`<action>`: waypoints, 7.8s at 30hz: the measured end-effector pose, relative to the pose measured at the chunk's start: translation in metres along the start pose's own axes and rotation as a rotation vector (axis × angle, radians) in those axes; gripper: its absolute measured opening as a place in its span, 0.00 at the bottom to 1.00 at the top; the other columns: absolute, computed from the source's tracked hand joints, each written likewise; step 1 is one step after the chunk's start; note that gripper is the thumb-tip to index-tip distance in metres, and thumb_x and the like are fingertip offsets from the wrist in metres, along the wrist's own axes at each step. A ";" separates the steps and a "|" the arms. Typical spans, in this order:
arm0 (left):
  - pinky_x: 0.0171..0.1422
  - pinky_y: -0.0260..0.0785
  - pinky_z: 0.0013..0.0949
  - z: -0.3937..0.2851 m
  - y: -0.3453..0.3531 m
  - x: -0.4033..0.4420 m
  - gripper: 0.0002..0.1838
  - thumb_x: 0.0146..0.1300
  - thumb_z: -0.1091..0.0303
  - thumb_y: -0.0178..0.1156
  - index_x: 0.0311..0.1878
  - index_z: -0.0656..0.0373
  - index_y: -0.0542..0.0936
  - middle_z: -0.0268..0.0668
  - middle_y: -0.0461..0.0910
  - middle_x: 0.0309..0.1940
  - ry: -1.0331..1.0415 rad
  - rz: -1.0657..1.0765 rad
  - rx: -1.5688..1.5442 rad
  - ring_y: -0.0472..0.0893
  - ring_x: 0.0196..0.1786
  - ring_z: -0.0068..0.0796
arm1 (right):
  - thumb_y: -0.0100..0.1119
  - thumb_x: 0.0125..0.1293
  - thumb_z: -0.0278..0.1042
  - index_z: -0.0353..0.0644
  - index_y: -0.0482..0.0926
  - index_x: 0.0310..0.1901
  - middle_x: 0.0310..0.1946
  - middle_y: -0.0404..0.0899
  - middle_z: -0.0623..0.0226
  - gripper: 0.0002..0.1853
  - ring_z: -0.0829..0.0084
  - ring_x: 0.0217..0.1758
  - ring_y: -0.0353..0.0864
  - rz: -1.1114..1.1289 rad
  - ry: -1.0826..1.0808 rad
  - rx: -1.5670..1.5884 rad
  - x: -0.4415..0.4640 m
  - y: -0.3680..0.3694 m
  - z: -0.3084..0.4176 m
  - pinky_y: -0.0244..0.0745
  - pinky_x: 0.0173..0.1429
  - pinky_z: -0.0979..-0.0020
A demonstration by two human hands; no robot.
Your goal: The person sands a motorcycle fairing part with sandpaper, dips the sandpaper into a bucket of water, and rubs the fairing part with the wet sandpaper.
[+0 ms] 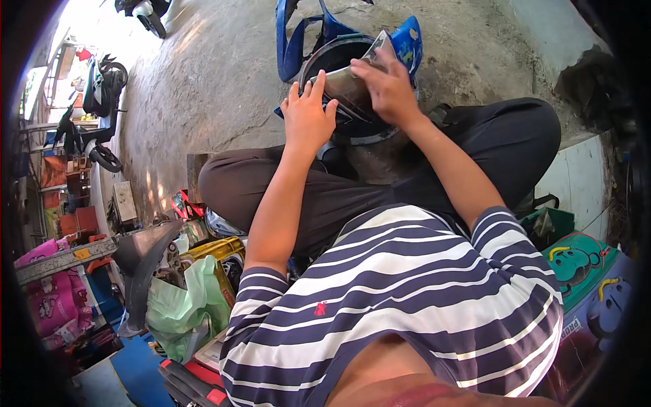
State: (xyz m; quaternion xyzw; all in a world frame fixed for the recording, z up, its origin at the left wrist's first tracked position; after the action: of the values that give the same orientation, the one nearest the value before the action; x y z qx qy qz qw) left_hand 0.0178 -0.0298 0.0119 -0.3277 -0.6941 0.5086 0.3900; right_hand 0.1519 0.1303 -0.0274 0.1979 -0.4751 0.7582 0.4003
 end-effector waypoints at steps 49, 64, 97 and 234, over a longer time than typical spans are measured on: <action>0.80 0.62 0.67 -0.003 -0.005 0.000 0.40 0.74 0.54 0.68 0.87 0.46 0.67 0.48 0.81 0.75 -0.014 0.020 -0.006 0.71 0.80 0.66 | 0.64 0.68 0.22 0.42 0.87 0.61 0.63 0.89 0.62 0.20 0.52 0.70 0.82 -0.157 -0.009 -0.120 0.001 0.001 -0.006 0.77 0.75 0.54; 0.78 0.63 0.68 -0.001 -0.002 -0.001 0.43 0.72 0.54 0.69 0.87 0.47 0.66 0.53 0.79 0.75 -0.008 0.017 -0.026 0.71 0.80 0.64 | 0.61 0.66 0.19 0.40 0.84 0.55 0.58 0.88 0.56 0.16 0.53 0.64 0.86 -0.134 -0.043 -0.021 0.010 0.000 -0.012 0.78 0.69 0.55; 0.80 0.62 0.67 0.000 0.000 0.001 0.41 0.74 0.53 0.68 0.87 0.46 0.66 0.51 0.79 0.76 -0.030 0.013 0.001 0.70 0.81 0.66 | 0.59 0.67 0.17 0.38 0.84 0.56 0.53 0.88 0.51 0.17 0.46 0.60 0.86 0.007 -0.072 0.127 0.029 -0.011 -0.016 0.82 0.66 0.54; 0.80 0.62 0.68 0.002 0.000 0.001 0.41 0.74 0.53 0.68 0.87 0.43 0.66 0.44 0.79 0.77 -0.040 0.032 -0.006 0.70 0.80 0.66 | 0.67 0.67 0.23 0.49 0.86 0.56 0.59 0.90 0.71 0.17 0.54 0.68 0.82 -0.010 -0.053 -0.126 0.023 -0.014 -0.013 0.77 0.66 0.53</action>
State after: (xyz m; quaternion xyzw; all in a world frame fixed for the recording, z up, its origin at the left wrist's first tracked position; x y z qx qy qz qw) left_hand 0.0160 -0.0295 0.0120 -0.3296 -0.6980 0.5193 0.3668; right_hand 0.1503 0.1540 -0.0103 0.1949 -0.5313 0.7192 0.4030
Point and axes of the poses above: each hand's wrist, its own x-axis towards the middle knuckle, its own y-axis out of the palm, z = x × y, the point moved 4 cm from there along x, towards the middle knuckle
